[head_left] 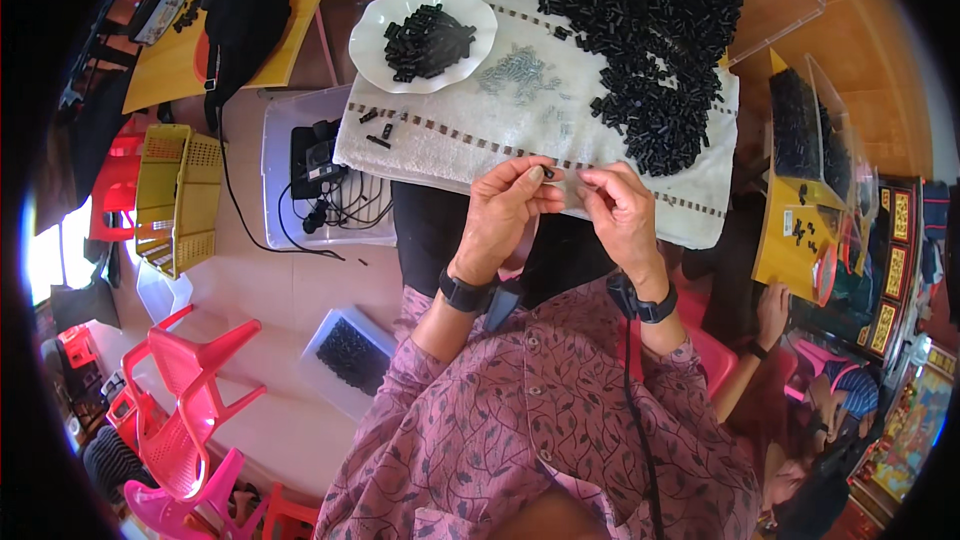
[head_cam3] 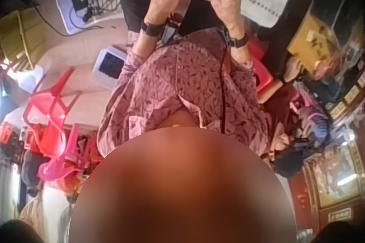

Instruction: Assembling small black plastic components by hand at a workstation.

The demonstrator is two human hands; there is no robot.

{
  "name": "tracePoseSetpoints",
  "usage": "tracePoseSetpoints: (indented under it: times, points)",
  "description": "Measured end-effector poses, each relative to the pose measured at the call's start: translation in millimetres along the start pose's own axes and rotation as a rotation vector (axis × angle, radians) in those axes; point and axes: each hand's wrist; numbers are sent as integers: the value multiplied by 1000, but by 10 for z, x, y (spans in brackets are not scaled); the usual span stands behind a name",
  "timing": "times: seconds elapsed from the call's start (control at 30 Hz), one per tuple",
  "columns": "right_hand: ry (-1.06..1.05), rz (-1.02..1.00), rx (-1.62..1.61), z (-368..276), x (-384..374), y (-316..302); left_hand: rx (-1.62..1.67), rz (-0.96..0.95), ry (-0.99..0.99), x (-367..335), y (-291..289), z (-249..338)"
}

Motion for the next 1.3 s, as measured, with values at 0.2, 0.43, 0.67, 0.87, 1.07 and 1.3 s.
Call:
tracePoseSetpoints:
  times: [0.2,0.43,0.67,0.87,1.07,1.3]
  points:
    - [-83,-45,208,65,96,64,129,-41,-20,-41,-71,2]
    - [-65,-60,286,133,97,94,135,-8,29,-32,-41,30]
    - [-22,-68,250,123,68,97,158,-46,113,15,24,45]
    - [-8,-82,269,72,57,93,66,-97,201,41,12,15]
    - [-27,-81,281,100,64,88,99,-62,167,57,104,96]
    - [-24,-48,254,92,100,100,67,-84,228,41,31,32]
Point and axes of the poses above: each hand's wrist, its own x-axis away from the middle knuckle, its own y-axis out of the palm, z = x × y, and after that the axes turned 2 degrees about -x, right-handed
